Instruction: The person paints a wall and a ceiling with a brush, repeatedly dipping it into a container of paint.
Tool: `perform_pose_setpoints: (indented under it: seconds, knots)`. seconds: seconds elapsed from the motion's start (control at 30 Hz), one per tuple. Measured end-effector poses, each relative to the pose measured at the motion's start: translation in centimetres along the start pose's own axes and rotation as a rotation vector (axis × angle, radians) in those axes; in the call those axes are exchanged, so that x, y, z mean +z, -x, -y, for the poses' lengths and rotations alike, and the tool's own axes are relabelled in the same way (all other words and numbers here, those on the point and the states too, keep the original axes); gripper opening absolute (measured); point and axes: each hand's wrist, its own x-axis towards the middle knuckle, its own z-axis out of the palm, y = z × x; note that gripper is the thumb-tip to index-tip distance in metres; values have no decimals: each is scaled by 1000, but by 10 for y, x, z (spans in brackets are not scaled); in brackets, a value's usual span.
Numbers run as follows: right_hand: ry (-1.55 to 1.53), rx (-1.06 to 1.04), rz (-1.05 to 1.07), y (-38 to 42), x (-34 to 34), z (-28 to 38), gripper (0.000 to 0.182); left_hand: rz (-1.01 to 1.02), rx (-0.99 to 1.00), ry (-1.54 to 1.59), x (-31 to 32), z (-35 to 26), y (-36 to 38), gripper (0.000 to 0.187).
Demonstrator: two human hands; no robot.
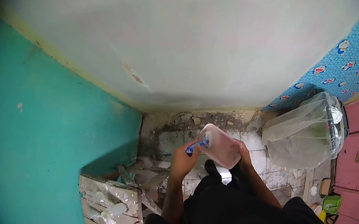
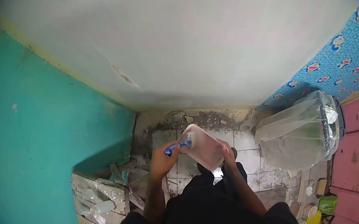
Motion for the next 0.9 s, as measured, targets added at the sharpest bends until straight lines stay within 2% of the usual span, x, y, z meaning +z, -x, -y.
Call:
perform_pose_setpoints:
  seconds: [0.07,0.17,0.27,0.4,0.5,0.8,0.9]
  knots:
    - [30,-27,38,-3,7,2,61,-64,-10,-37,-9,-4,-3,24]
    - [123,-9,68,-7,16,2,61,-255,97,-193,-16,-14,-4,23]
    - [68,12,69,-6,35,14,60,-334,183,-191,-21,-35,-5,24]
    - [-197,173,56,0,49,27,62,-366,225,-293,-26,-47,-7,25]
    - [-256,190,81,2,55,32,64,-398,281,-303,-34,-55,-8,26]
    - [-199,234,101,1,56,30,61,-316,281,-387,-38,-46,-18,39]
    - [-198,244,50,3,58,34,61,-328,301,-415,-36,-44,-24,40]
